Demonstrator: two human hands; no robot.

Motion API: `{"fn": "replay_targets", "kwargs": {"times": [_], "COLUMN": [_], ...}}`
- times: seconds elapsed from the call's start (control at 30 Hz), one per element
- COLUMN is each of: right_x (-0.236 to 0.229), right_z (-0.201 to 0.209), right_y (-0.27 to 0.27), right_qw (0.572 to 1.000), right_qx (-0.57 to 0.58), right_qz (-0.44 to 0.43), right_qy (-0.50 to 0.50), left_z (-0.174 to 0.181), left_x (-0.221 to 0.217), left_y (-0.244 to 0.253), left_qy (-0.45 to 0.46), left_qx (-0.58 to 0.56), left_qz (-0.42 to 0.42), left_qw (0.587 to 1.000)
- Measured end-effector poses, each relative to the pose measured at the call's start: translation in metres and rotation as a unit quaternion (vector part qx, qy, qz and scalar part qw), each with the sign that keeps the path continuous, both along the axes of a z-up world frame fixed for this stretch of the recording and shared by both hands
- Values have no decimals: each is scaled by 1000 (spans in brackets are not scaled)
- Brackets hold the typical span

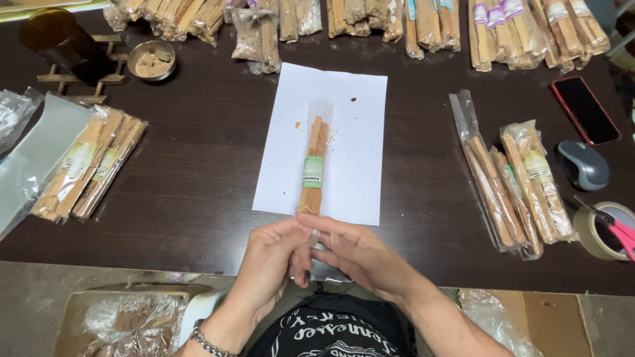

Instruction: The person packages small bundles of wood sticks into plastic sleeves, applying labels to the sealed packages and organizing them on a table.

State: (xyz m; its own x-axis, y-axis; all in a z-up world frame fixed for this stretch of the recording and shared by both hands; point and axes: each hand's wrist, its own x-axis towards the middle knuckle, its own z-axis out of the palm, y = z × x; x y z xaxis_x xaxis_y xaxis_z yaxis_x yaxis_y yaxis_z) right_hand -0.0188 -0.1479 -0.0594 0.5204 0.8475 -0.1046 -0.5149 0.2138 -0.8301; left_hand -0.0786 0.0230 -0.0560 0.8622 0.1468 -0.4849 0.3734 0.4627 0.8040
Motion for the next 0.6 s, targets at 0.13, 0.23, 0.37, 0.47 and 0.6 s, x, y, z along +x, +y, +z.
{"fn": "replay_targets", "kwargs": {"times": [0.13,0.23,0.37,0.47,0.6], "right_x": [3,5,8,8,9], "right_z": [1,0,15,7,2], "right_y": [3,6,10,12,14], "right_qw": [999,998,999,1000,999], "right_qx": [-49,-60,-49,-11,-4], "right_qz": [-4,-3,16,17,33], "right_qy": [16,8,-6,-13,-12], "left_z": [4,11,18,37,45], "left_x": [1,2,-1,-3,-7], "left_y": [3,5,6,10,12], "left_qy": [7,-4,-26,24,41], "left_qx": [-19,13,142,217,273], "left_qz": [-34,-77,-144,-188,-208], "left_qw": [999,997,979,957,939]}}
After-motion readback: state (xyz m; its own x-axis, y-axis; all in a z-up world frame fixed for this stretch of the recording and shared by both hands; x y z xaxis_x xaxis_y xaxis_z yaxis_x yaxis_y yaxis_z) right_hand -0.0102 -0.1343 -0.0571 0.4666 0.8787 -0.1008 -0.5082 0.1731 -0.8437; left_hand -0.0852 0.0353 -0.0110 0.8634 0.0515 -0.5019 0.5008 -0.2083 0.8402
